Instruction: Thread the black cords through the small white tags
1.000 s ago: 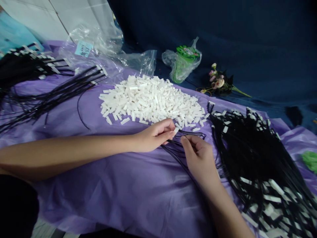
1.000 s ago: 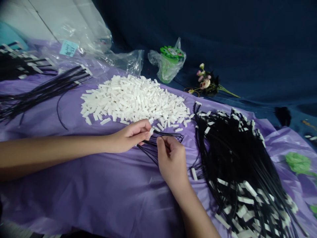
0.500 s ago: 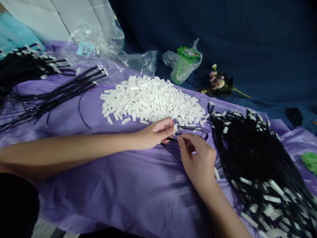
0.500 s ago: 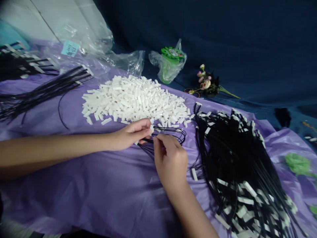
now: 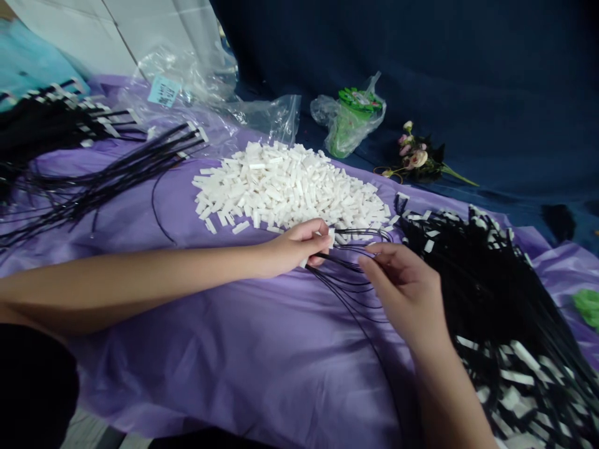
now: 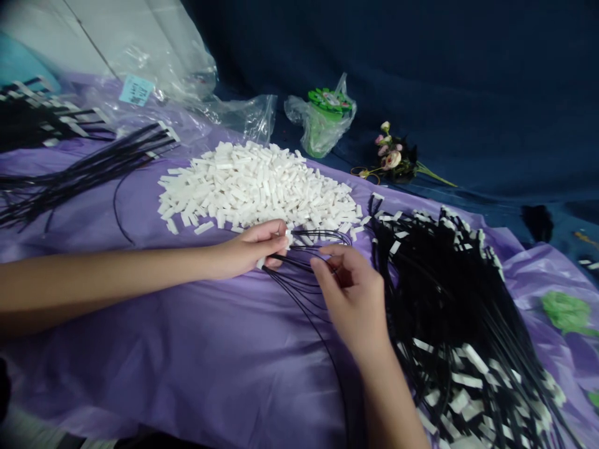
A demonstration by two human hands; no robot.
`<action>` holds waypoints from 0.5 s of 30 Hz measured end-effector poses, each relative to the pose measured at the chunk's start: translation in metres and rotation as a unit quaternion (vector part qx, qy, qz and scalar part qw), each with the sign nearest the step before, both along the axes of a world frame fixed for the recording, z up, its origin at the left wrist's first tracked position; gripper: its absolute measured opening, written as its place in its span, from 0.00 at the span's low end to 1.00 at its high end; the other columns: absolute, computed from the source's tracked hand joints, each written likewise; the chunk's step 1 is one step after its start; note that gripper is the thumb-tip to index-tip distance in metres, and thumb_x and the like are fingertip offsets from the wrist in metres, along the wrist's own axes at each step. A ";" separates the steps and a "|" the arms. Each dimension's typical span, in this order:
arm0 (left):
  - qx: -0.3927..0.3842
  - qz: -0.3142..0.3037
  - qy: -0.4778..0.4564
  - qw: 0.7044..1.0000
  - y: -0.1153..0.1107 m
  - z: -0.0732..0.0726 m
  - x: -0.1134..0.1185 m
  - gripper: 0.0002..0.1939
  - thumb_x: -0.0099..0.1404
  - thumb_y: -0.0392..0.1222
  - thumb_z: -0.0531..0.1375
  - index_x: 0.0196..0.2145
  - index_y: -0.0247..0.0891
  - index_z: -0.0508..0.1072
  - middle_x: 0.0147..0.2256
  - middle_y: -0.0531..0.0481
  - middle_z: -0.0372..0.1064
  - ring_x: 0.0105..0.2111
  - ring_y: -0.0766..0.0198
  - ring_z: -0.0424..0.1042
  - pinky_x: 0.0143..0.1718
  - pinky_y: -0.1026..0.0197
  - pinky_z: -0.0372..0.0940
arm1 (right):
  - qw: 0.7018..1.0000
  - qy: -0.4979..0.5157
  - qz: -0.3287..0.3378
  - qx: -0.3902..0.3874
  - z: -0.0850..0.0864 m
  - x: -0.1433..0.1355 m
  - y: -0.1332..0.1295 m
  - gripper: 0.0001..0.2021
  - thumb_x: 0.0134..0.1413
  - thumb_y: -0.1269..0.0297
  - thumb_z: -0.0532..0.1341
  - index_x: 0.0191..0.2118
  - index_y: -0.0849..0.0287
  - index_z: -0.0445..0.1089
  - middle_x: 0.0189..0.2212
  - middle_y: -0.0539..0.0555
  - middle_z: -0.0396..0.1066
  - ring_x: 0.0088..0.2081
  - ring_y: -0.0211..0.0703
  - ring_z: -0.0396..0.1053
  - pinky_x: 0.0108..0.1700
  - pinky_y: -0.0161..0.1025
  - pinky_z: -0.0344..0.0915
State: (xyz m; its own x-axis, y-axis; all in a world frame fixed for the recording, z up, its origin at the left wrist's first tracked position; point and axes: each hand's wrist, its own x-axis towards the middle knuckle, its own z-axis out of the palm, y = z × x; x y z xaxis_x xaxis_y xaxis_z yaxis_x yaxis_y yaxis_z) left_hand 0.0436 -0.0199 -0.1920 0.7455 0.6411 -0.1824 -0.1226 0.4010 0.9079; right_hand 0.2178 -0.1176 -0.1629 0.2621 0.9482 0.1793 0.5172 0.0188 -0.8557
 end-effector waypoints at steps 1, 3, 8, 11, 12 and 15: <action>-0.017 0.008 -0.009 1.000 0.000 0.000 0.000 0.10 0.65 0.41 0.57 0.29 0.37 0.59 0.24 0.58 0.54 0.21 0.76 0.55 0.25 0.67 0.49 | 0.999 0.037 -0.001 -0.010 0.003 0.007 0.000 0.10 0.53 0.62 0.65 0.40 0.58 0.71 0.23 0.47 0.66 0.19 0.32 0.60 0.19 0.30 0.56; -0.048 0.016 -0.020 0.999 0.001 0.001 0.001 0.11 0.64 0.40 0.57 0.27 0.36 0.58 0.23 0.58 0.54 0.21 0.76 0.55 0.25 0.67 0.49 | 0.995 0.099 -0.007 -0.008 0.008 0.019 -0.001 0.10 0.52 0.62 0.66 0.40 0.57 0.71 0.25 0.47 0.65 0.20 0.32 0.61 0.20 0.30 0.59; -0.093 0.030 -0.038 0.995 0.001 0.003 0.001 0.12 0.63 0.38 0.59 0.26 0.35 0.58 0.23 0.57 0.55 0.21 0.76 0.56 0.25 0.69 0.51 | 0.992 0.124 -0.001 0.006 0.015 0.034 -0.007 0.07 0.51 0.66 0.67 0.38 0.56 0.73 0.24 0.47 0.65 0.22 0.31 0.63 0.22 0.28 0.60; -0.104 0.043 -0.046 0.993 0.001 0.003 0.002 0.12 0.63 0.37 0.59 0.26 0.35 0.59 0.22 0.57 0.55 0.21 0.76 0.56 0.25 0.69 0.51 | 0.984 0.159 0.077 -0.013 0.020 0.030 -0.013 0.05 0.52 0.67 0.66 0.36 0.54 0.72 0.23 0.46 0.66 0.21 0.31 0.63 0.22 0.28 0.61; -0.104 0.048 -0.047 0.992 0.001 0.003 0.002 0.12 0.63 0.37 0.59 0.26 0.35 0.59 0.22 0.57 0.54 0.20 0.76 0.55 0.25 0.69 0.51 | 0.979 0.166 0.115 -0.028 0.022 0.027 -0.015 0.04 0.52 0.67 0.66 0.35 0.54 0.72 0.23 0.46 0.67 0.21 0.31 0.64 0.22 0.28 0.62; -0.106 0.057 -0.044 0.992 0.002 0.003 0.002 0.11 0.63 0.36 0.59 0.26 0.35 0.60 0.22 0.57 0.54 0.20 0.76 0.55 0.24 0.70 0.50 | 0.969 0.128 0.200 -0.073 0.029 0.021 -0.020 0.04 0.51 0.69 0.67 0.33 0.54 0.74 0.23 0.46 0.71 0.21 0.30 0.67 0.22 0.26 0.63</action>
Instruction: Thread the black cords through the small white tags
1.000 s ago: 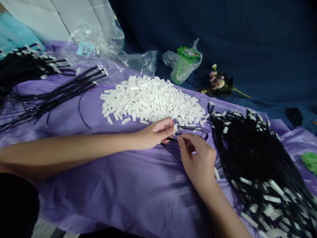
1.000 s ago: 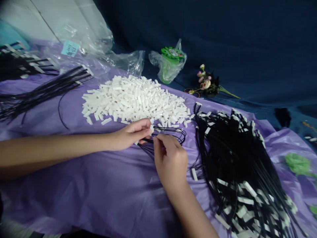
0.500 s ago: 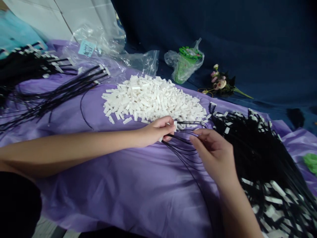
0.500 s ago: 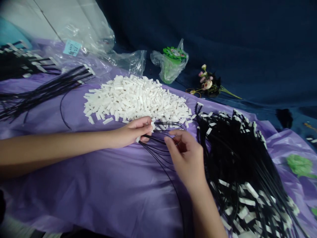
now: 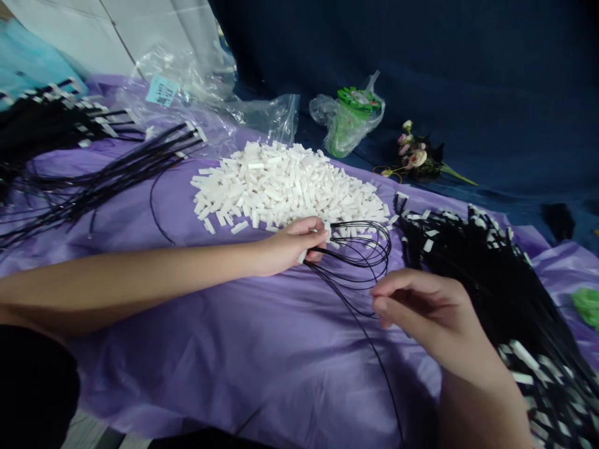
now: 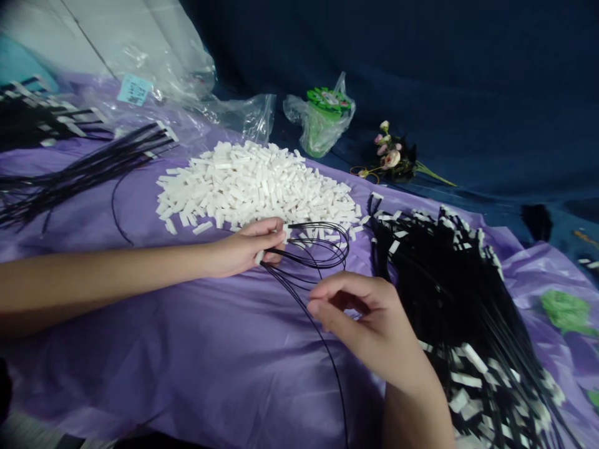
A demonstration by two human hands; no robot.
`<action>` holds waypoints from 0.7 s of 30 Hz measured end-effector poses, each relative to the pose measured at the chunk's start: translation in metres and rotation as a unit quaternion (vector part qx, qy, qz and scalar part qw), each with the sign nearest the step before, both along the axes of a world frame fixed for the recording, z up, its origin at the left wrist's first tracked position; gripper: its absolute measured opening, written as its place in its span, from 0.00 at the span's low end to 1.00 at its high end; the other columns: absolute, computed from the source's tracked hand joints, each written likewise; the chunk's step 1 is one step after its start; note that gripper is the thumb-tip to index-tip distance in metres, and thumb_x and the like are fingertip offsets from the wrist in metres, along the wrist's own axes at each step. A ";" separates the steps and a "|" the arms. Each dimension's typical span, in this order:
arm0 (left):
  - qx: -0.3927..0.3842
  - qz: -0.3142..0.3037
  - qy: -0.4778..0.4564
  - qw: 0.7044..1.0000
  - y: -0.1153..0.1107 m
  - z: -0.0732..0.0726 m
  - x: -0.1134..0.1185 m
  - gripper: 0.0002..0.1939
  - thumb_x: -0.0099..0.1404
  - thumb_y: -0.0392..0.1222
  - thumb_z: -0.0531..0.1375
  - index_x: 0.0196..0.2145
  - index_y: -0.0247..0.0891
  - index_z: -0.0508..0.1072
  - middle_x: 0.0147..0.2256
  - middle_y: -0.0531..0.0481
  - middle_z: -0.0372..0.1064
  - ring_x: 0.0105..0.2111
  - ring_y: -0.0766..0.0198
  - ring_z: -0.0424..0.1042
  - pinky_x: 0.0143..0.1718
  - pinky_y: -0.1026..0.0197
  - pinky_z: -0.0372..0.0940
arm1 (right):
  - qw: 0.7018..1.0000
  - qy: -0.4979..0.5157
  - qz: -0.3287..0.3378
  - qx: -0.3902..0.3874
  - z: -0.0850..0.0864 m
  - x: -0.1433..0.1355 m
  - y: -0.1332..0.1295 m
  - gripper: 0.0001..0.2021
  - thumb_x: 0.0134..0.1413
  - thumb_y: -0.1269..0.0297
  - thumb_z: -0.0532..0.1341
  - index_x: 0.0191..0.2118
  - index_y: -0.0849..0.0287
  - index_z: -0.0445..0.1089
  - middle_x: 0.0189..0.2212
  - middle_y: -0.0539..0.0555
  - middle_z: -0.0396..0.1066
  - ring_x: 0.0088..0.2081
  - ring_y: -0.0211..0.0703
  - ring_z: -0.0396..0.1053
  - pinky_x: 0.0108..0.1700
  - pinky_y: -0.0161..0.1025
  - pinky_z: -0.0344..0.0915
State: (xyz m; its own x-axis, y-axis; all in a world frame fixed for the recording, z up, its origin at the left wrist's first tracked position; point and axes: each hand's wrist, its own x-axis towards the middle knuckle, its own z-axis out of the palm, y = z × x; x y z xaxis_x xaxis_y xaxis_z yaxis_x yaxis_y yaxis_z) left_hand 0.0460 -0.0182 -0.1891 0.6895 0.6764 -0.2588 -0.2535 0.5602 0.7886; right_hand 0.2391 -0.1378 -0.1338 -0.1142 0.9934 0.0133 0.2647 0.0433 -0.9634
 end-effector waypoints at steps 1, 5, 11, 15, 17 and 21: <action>-0.002 0.000 0.000 1.000 0.000 0.000 0.000 0.11 0.63 0.36 0.59 0.26 0.35 0.60 0.22 0.57 0.54 0.20 0.76 0.55 0.24 0.70 0.50 | 1.000 -0.013 0.025 -0.012 0.002 -0.001 -0.001 0.04 0.52 0.70 0.66 0.33 0.54 0.74 0.23 0.47 0.72 0.20 0.29 0.66 0.21 0.25 0.63; -0.017 0.001 -0.006 1.000 0.000 0.001 -0.001 0.11 0.62 0.37 0.60 0.26 0.35 0.60 0.22 0.57 0.54 0.20 0.76 0.55 0.25 0.69 0.51 | 0.987 0.019 0.143 -0.075 0.006 0.002 -0.004 0.04 0.55 0.69 0.64 0.36 0.56 0.75 0.23 0.48 0.75 0.17 0.30 0.66 0.17 0.25 0.62; -0.028 0.001 -0.007 1.000 0.000 0.002 -0.001 0.11 0.62 0.36 0.60 0.26 0.34 0.61 0.23 0.57 0.56 0.21 0.77 0.57 0.25 0.69 0.52 | 0.980 -0.187 0.054 -0.049 -0.002 -0.003 0.005 0.05 0.57 0.63 0.62 0.37 0.53 0.76 0.32 0.49 0.77 0.33 0.37 0.73 0.32 0.29 0.66; -0.033 -0.001 -0.010 0.999 0.001 0.003 -0.001 0.10 0.63 0.35 0.59 0.26 0.34 0.61 0.23 0.56 0.56 0.21 0.77 0.57 0.25 0.69 0.52 | 0.969 -0.240 0.035 -0.045 -0.009 -0.005 0.009 0.07 0.56 0.62 0.62 0.39 0.52 0.76 0.34 0.48 0.76 0.31 0.37 0.72 0.31 0.31 0.65; -0.033 0.001 -0.011 0.999 0.002 0.003 -0.001 0.11 0.63 0.36 0.60 0.26 0.35 0.61 0.24 0.56 0.57 0.21 0.77 0.57 0.25 0.68 0.51 | 0.970 -0.233 0.052 -0.051 -0.011 -0.005 0.009 0.07 0.56 0.62 0.62 0.39 0.52 0.76 0.32 0.49 0.76 0.30 0.37 0.71 0.30 0.31 0.64; -0.031 -0.003 -0.008 0.999 0.002 0.002 -0.001 0.11 0.63 0.36 0.60 0.26 0.35 0.60 0.24 0.56 0.56 0.21 0.77 0.57 0.25 0.68 0.51 | 0.970 -0.229 0.061 -0.045 -0.015 -0.005 0.008 0.08 0.58 0.62 0.60 0.41 0.53 0.74 0.29 0.50 0.74 0.28 0.38 0.69 0.28 0.33 0.62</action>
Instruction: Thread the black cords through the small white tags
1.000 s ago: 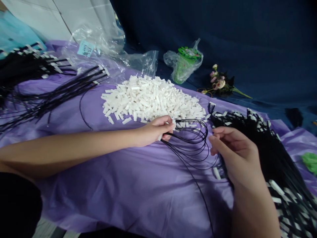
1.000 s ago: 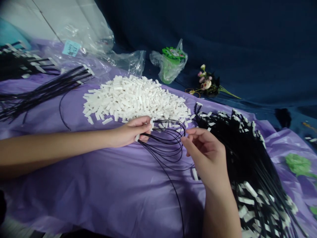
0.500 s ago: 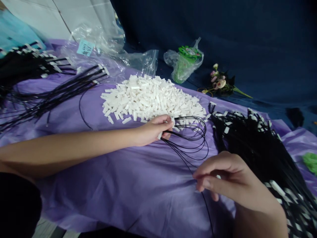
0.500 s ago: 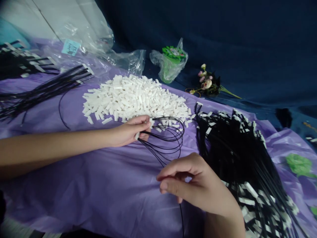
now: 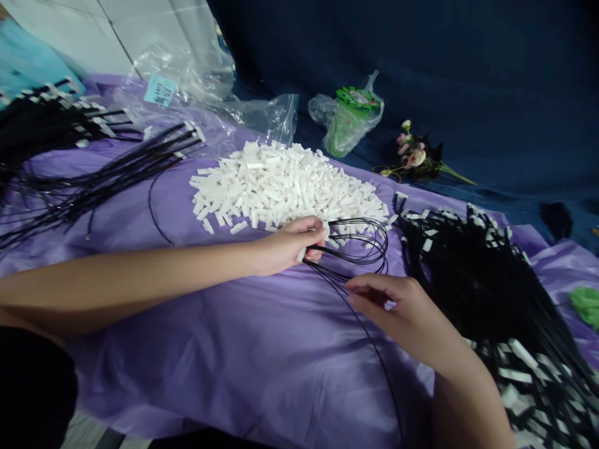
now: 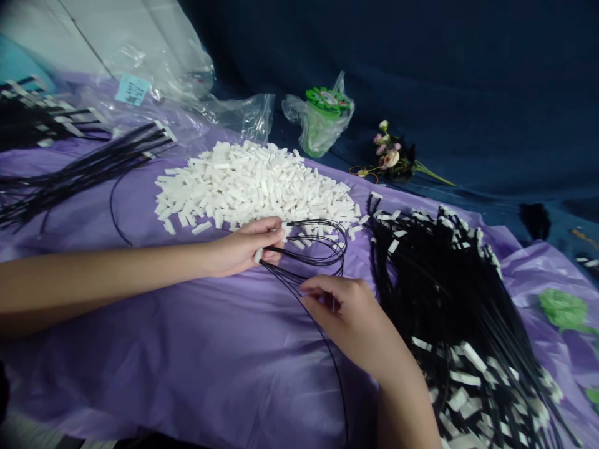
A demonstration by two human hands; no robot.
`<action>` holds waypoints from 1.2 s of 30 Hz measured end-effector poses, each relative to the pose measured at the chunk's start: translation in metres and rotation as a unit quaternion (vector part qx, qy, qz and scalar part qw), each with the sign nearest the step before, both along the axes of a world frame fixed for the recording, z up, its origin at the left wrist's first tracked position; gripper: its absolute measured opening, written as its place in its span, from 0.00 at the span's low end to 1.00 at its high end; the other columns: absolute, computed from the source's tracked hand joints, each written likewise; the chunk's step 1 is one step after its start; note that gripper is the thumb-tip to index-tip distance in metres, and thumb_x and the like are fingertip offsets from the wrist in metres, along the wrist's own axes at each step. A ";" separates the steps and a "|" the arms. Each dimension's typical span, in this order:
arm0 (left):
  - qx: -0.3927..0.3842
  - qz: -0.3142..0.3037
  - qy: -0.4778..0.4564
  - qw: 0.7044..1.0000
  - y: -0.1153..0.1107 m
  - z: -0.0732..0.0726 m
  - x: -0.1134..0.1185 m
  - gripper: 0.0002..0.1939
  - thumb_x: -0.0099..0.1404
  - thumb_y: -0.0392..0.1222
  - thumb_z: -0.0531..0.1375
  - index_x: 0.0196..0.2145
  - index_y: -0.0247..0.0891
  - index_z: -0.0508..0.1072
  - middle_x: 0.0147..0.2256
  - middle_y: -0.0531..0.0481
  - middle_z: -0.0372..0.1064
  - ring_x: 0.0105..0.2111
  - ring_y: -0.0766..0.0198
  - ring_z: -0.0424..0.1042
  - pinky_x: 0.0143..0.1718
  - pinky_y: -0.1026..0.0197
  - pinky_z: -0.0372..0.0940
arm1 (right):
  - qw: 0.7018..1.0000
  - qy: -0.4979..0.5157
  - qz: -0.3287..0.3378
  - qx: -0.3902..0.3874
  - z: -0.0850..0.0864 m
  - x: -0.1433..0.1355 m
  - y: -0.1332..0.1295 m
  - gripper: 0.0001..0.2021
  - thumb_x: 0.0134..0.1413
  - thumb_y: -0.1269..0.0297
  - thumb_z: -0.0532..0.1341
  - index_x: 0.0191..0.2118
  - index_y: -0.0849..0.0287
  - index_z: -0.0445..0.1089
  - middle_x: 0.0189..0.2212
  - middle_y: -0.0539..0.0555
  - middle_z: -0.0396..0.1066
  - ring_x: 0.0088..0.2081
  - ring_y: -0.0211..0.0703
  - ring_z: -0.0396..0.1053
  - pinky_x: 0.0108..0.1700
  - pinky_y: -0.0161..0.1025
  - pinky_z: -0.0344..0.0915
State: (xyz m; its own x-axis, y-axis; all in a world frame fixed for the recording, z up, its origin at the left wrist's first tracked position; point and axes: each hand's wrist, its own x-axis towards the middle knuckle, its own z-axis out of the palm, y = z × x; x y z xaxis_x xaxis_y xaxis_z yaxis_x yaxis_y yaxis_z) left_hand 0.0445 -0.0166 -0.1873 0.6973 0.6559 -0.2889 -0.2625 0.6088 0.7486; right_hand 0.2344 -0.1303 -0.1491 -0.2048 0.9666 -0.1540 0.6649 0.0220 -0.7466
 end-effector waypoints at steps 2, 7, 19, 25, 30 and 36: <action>0.003 -0.004 0.002 1.000 0.000 0.000 0.000 0.11 0.63 0.36 0.59 0.26 0.35 0.60 0.24 0.56 0.56 0.21 0.77 0.56 0.26 0.68 0.51 | 1.000 0.014 -0.016 0.015 -0.001 0.000 0.000 0.10 0.60 0.61 0.58 0.44 0.54 0.72 0.29 0.51 0.72 0.29 0.38 0.67 0.28 0.33 0.62; 0.017 -0.004 0.010 1.000 -0.002 0.001 0.000 0.11 0.62 0.37 0.60 0.26 0.35 0.60 0.23 0.57 0.55 0.21 0.76 0.55 0.26 0.69 0.51 | 0.985 0.151 -0.068 -0.046 0.006 0.007 -0.004 0.11 0.61 0.59 0.57 0.47 0.55 0.68 0.25 0.48 0.62 0.24 0.33 0.57 0.23 0.30 0.54; 0.003 -0.005 0.005 1.000 -0.001 -0.001 0.001 0.13 0.61 0.38 0.62 0.26 0.35 0.60 0.23 0.56 0.56 0.21 0.76 0.56 0.26 0.69 0.50 | 0.894 0.423 -0.149 0.022 0.023 0.049 -0.013 0.08 0.51 0.56 0.64 0.27 0.50 0.66 0.18 0.46 0.52 0.16 0.32 0.46 0.15 0.32 0.49; 0.004 -0.007 0.005 1.000 -0.002 -0.002 0.001 0.13 0.61 0.38 0.62 0.26 0.36 0.59 0.22 0.57 0.55 0.21 0.75 0.56 0.26 0.69 0.52 | 0.875 0.458 -0.156 0.040 0.022 0.055 -0.016 0.09 0.48 0.55 0.64 0.25 0.49 0.65 0.17 0.46 0.58 0.13 0.33 0.49 0.18 0.39 0.59; 0.009 -0.009 0.003 1.000 -0.003 -0.001 0.001 0.14 0.61 0.39 0.62 0.26 0.36 0.59 0.22 0.57 0.55 0.21 0.76 0.55 0.25 0.69 0.51 | 0.853 0.478 -0.202 0.057 0.015 0.052 -0.016 0.10 0.38 0.55 0.71 0.28 0.44 0.71 0.19 0.45 0.62 0.14 0.33 0.52 0.23 0.42 0.64; 0.041 -0.021 0.015 0.999 -0.002 -0.003 0.001 0.13 0.63 0.38 0.60 0.26 0.36 0.59 0.23 0.57 0.55 0.21 0.76 0.55 0.25 0.69 0.52 | 0.780 0.552 -0.287 0.064 0.018 0.037 0.000 0.10 0.41 0.53 0.72 0.27 0.45 0.71 0.24 0.46 0.58 0.23 0.36 0.58 0.28 0.37 0.65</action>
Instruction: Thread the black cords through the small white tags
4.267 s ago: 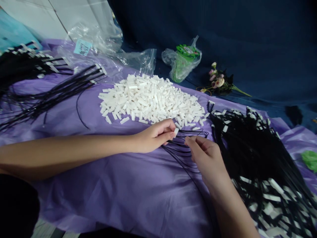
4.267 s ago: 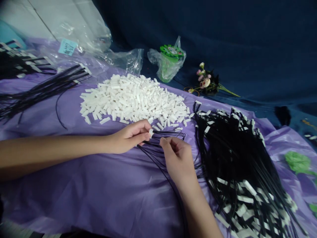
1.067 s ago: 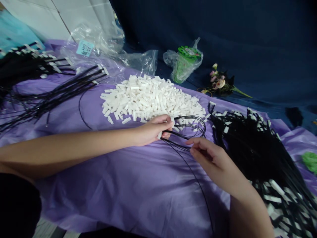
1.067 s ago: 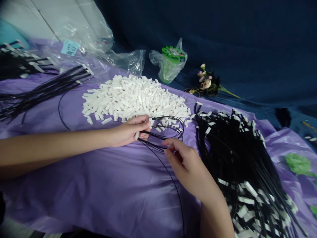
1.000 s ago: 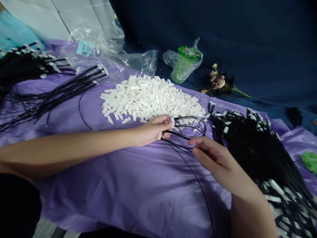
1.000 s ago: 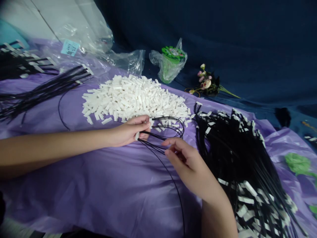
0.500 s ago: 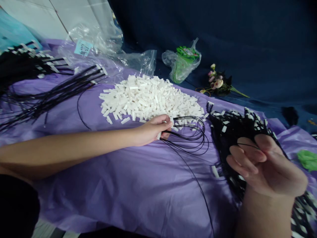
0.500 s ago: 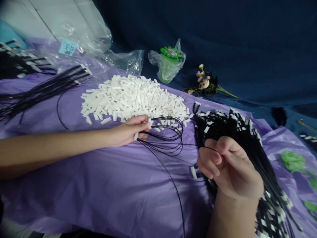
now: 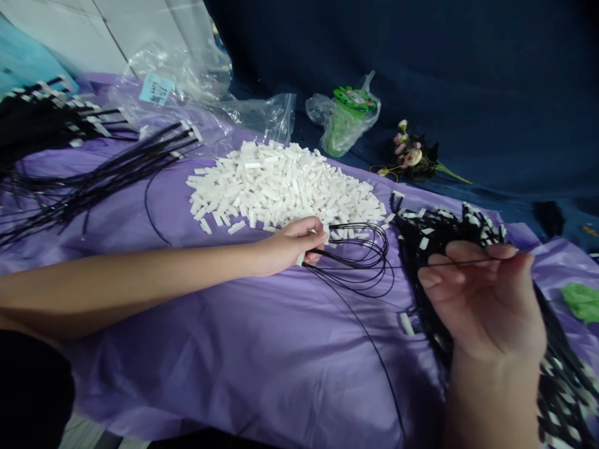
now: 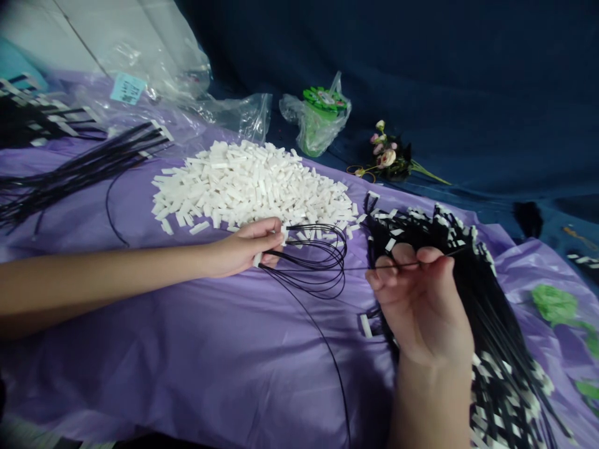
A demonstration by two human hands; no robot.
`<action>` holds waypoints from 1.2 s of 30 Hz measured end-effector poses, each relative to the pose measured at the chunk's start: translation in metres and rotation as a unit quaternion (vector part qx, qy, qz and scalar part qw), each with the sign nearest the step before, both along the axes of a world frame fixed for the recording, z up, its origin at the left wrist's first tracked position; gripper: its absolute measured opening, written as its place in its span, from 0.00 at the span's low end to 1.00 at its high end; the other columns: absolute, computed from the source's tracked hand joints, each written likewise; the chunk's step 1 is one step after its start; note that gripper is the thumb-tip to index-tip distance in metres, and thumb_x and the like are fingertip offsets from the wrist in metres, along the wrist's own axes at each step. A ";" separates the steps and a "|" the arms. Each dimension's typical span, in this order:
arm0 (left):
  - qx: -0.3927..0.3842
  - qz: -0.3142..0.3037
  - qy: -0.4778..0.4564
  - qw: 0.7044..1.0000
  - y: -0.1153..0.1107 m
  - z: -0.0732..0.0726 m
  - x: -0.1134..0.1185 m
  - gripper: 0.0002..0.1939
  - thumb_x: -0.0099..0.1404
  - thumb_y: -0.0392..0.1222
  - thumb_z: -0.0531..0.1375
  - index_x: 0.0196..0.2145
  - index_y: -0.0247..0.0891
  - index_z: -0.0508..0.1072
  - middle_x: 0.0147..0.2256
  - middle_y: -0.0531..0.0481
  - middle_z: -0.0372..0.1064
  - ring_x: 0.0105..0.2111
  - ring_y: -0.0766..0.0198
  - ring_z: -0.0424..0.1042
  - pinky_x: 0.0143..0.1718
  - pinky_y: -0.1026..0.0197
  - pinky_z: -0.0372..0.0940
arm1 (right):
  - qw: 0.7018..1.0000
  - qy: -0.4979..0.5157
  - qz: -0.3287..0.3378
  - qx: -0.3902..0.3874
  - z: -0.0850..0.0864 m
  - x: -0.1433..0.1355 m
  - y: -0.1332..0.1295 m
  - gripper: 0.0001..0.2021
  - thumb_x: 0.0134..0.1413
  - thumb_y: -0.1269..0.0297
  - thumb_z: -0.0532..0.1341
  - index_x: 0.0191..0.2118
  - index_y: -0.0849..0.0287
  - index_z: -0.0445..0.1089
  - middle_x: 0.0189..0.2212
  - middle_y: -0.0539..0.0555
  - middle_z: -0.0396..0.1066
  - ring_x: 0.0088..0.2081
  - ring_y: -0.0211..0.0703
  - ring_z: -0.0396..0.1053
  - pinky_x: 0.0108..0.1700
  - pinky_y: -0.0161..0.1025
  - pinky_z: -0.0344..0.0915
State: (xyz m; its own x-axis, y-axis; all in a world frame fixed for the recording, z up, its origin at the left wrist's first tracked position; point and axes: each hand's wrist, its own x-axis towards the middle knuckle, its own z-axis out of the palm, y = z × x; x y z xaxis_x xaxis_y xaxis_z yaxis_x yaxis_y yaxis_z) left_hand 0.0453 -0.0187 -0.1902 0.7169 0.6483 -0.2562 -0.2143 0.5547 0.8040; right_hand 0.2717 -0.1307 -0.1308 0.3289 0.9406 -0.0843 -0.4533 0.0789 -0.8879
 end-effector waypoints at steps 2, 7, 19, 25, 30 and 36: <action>0.013 -0.005 0.004 1.000 0.000 -0.002 0.000 0.12 0.63 0.38 0.59 0.26 0.36 0.59 0.23 0.57 0.55 0.21 0.76 0.55 0.26 0.68 0.53 | 1.000 0.013 0.003 0.023 0.000 -0.005 0.003 0.08 0.48 0.52 0.68 0.26 0.46 0.71 0.26 0.48 0.59 0.26 0.37 0.61 0.29 0.36 0.66; 0.036 -0.012 -0.002 0.999 0.001 -0.005 0.000 0.13 0.62 0.41 0.61 0.26 0.37 0.59 0.23 0.57 0.52 0.22 0.74 0.52 0.24 0.68 0.50 | 0.991 -0.120 0.049 0.029 -0.015 -0.026 0.005 0.05 0.53 0.55 0.65 0.35 0.48 0.74 0.19 0.45 0.56 0.17 0.32 0.50 0.18 0.31 0.54; 0.025 -0.022 0.016 0.999 0.002 -0.001 0.000 0.10 0.60 0.39 0.62 0.27 0.35 0.63 0.25 0.56 0.54 0.26 0.73 0.56 0.25 0.68 0.52 | 0.789 -0.606 0.022 0.097 -0.032 -0.054 0.015 0.05 0.55 0.70 0.59 0.32 0.60 0.73 0.22 0.49 0.64 0.22 0.35 0.59 0.26 0.35 0.57; 0.021 -0.013 0.023 0.999 0.001 0.000 0.000 0.10 0.58 0.39 0.63 0.27 0.34 0.64 0.26 0.55 0.55 0.28 0.71 0.58 0.26 0.68 0.53 | 0.782 -0.615 0.012 0.098 -0.034 -0.053 0.016 0.06 0.56 0.70 0.58 0.31 0.59 0.72 0.21 0.49 0.63 0.22 0.35 0.58 0.26 0.35 0.57; 0.019 -0.013 0.011 1.000 0.002 -0.002 0.000 0.11 0.58 0.40 0.63 0.26 0.34 0.64 0.26 0.54 0.55 0.26 0.72 0.57 0.25 0.68 0.52 | 0.767 -0.633 0.006 0.103 -0.035 -0.055 0.017 0.06 0.56 0.71 0.58 0.31 0.60 0.73 0.21 0.48 0.62 0.22 0.34 0.57 0.26 0.34 0.56; 0.017 -0.016 0.014 1.000 0.002 -0.003 -0.001 0.11 0.58 0.39 0.63 0.26 0.34 0.64 0.26 0.54 0.56 0.27 0.72 0.58 0.26 0.68 0.54 | 0.740 -0.656 -0.022 0.147 -0.038 -0.055 0.018 0.06 0.56 0.73 0.59 0.31 0.61 0.73 0.20 0.47 0.61 0.20 0.33 0.57 0.24 0.33 0.57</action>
State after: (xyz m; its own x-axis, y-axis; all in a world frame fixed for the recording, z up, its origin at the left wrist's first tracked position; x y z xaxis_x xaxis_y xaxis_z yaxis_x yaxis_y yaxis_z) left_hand 0.0447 -0.0163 -0.1930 0.7302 0.6339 -0.2549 -0.1732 0.5326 0.8285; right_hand 0.2164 -0.1124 -0.1687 -0.0234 0.8412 0.5402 0.7921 0.3453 -0.5034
